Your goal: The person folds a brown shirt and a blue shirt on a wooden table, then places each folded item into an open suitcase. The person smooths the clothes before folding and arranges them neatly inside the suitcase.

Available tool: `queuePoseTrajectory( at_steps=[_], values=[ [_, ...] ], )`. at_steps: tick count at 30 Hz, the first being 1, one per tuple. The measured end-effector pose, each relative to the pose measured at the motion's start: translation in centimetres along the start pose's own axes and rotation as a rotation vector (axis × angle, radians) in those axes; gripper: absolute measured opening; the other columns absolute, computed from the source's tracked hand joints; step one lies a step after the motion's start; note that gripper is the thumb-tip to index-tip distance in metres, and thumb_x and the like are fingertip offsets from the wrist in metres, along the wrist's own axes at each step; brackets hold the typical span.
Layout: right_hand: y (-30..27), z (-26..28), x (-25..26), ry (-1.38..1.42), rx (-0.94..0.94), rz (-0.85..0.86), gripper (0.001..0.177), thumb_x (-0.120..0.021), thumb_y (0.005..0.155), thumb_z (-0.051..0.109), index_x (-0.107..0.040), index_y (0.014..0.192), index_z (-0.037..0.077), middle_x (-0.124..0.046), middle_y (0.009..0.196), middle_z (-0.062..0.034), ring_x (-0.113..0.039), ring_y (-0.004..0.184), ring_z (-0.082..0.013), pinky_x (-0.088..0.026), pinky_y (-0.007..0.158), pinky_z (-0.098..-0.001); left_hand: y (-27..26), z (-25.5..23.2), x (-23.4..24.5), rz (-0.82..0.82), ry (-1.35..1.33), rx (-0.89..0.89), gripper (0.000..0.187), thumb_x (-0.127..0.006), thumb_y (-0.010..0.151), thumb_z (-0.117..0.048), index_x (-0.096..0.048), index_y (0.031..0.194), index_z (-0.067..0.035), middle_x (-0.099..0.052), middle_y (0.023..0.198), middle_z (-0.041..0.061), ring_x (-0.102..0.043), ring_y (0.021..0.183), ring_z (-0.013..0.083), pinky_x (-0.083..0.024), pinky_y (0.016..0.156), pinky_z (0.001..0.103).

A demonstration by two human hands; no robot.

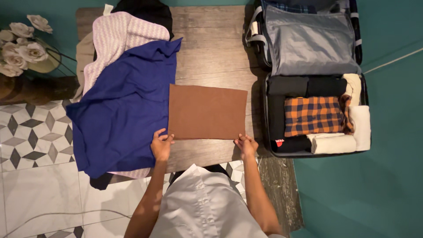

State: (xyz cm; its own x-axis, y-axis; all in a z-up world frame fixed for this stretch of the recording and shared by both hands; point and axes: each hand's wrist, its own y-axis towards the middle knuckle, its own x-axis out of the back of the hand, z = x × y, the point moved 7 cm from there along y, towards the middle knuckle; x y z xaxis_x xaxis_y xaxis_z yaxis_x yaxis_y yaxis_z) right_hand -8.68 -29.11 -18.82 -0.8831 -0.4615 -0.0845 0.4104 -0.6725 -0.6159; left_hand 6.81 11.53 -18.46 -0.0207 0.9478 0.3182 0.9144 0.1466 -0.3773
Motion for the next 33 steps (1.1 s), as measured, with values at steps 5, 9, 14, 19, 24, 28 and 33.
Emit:
queuePoseTrajectory(
  at_steps=[5,9,14,19,24,28,33],
  values=[
    [-0.1,-0.5,0.6,0.068,0.018,-0.084,0.037,-0.078,0.084,0.003,-0.060,0.116,-0.003,-0.071,0.092,-0.0137,-0.072,0.077,-0.0220,-0.065,0.071,-0.0361,-0.3,2.0,-1.1,-0.046,-0.441,0.167,0.044,-0.081,0.084,-0.009,-0.070,0.125,0.000,-0.077,0.100,0.011,-0.070,0.075,0.0155,-0.054,0.064,0.026],
    [0.0,0.4,0.0,0.144,0.136,-0.041,0.037,-0.077,0.086,0.002,-0.063,0.120,-0.003,-0.068,0.092,-0.0106,-0.068,0.078,-0.0191,-0.062,0.072,-0.0354,-0.7,0.9,-1.6,-0.120,-0.586,0.125,0.052,-0.083,0.083,-0.008,-0.064,0.130,0.000,-0.074,0.109,0.013,-0.069,0.086,0.0146,-0.057,0.070,0.025],
    [-1.7,5.5,-3.5,0.180,0.340,0.058,0.035,-0.068,0.092,-0.001,-0.066,0.126,-0.006,-0.071,0.107,-0.0083,-0.070,0.091,-0.0149,-0.061,0.081,-0.0280,-1.3,-5.7,-2.5,-0.079,-0.735,0.006,0.050,-0.080,0.085,-0.008,-0.063,0.131,0.000,-0.074,0.113,0.014,-0.070,0.096,0.0148,-0.057,0.077,0.027],
    [-8.1,13.7,-10.5,-0.041,0.538,0.143,0.032,-0.068,0.093,0.001,-0.071,0.125,-0.001,-0.071,0.115,-0.0061,-0.066,0.093,-0.0120,-0.056,0.079,-0.0246,-2.9,-14.9,-3.6,-0.025,-0.732,-0.167,0.044,-0.077,0.088,-0.004,-0.064,0.129,0.002,-0.074,0.114,0.014,-0.070,0.100,0.0164,-0.055,0.085,0.027],
    [-16.3,19.0,-17.0,-0.376,0.869,0.270,0.024,-0.071,0.096,0.001,-0.076,0.120,0.000,-0.073,0.108,-0.0089,-0.067,0.096,-0.0142,-0.054,0.086,-0.0254,-5.8,-22.9,-5.2,0.071,-0.662,-0.344,0.036,-0.076,0.090,-0.002,-0.066,0.125,0.003,-0.073,0.119,0.014,-0.070,0.109,0.0161,-0.053,0.096,0.027],
    [-19.8,19.8,-19.8,-0.339,0.855,0.379,0.023,-0.073,0.093,0.002,-0.076,0.115,0.001,-0.072,0.107,-0.0066,-0.070,0.096,-0.0135,-0.058,0.083,-0.0246,-7.8,-25.7,-6.6,0.162,-0.688,-0.277,0.035,-0.075,0.090,-0.001,-0.067,0.124,0.003,-0.075,0.116,0.014,-0.070,0.103,0.0149,-0.055,0.091,0.026],
    [-20.9,19.6,-20.6,-0.310,0.780,0.426,0.022,-0.074,0.092,0.003,-0.076,0.114,0.001,-0.072,0.108,-0.0062,-0.072,0.094,-0.0136,-0.058,0.079,-0.0252,-9.0,-26.5,-7.5,0.203,-0.714,-0.279,0.037,-0.075,0.091,0.001,-0.067,0.126,0.003,-0.075,0.114,0.014,-0.070,0.099,0.0134,-0.057,0.087,0.025]
  ],
)
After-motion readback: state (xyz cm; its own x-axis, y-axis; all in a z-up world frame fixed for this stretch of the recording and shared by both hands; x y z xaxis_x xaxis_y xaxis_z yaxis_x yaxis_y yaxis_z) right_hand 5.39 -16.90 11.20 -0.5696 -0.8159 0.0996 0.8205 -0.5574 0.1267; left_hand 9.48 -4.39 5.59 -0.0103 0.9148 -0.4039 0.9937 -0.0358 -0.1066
